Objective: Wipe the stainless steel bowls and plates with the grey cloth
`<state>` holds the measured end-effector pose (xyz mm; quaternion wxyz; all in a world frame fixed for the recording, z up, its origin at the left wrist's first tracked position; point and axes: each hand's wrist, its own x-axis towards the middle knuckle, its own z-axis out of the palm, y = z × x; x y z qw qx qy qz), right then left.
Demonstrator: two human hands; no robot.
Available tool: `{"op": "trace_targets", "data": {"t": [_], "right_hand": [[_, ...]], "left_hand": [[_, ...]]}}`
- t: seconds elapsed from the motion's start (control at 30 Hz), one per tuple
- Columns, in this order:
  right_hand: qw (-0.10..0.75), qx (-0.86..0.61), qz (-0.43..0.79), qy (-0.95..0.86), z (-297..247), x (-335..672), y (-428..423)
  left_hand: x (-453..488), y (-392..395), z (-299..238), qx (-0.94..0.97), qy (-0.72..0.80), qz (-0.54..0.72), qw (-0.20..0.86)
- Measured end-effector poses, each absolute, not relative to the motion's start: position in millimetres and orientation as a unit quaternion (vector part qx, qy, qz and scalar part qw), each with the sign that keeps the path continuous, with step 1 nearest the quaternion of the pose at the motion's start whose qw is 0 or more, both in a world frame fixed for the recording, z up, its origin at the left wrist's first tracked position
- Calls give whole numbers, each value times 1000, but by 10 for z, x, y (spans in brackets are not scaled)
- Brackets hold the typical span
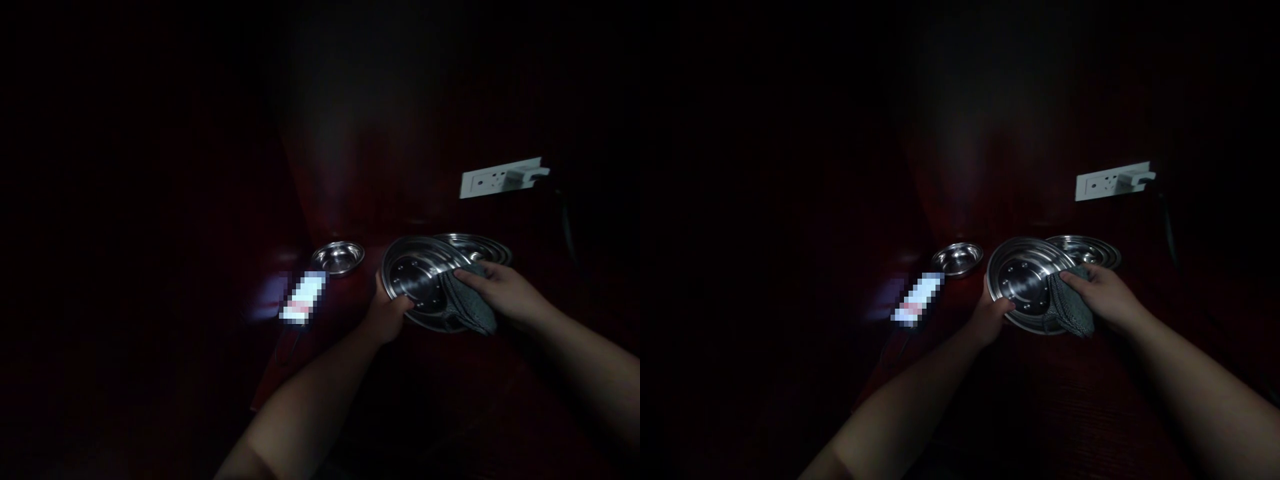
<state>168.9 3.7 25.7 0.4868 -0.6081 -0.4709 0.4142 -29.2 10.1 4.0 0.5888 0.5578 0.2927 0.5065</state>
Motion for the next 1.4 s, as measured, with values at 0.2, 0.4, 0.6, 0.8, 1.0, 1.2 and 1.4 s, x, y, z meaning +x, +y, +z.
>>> {"op": "trace_targets", "data": {"t": [0.2,0.4,0.6,0.8,1.0,1.2,1.4], "right_hand": [[445,-607,434,-495,251,1726,24],[434,-598,456,-497,236,1747,46],[436,-594,459,-497,228,1755,51],[438,-601,444,-500,207,1760,73],[460,-606,449,-468,308,1679,10],[503,-574,465,-448,283,1690,23],[519,-577,431,-462,188,1722,82]], "left_hand": [[-394,118,88,570,292,454,619],[-416,129,103,568,284,445,632],[-392,126,73,557,285,449,638],[-367,108,77,567,279,480,608],[-353,130,44,575,286,504,577],[-366,135,51,568,288,525,565],[-380,138,51,569,286,527,563]]}}
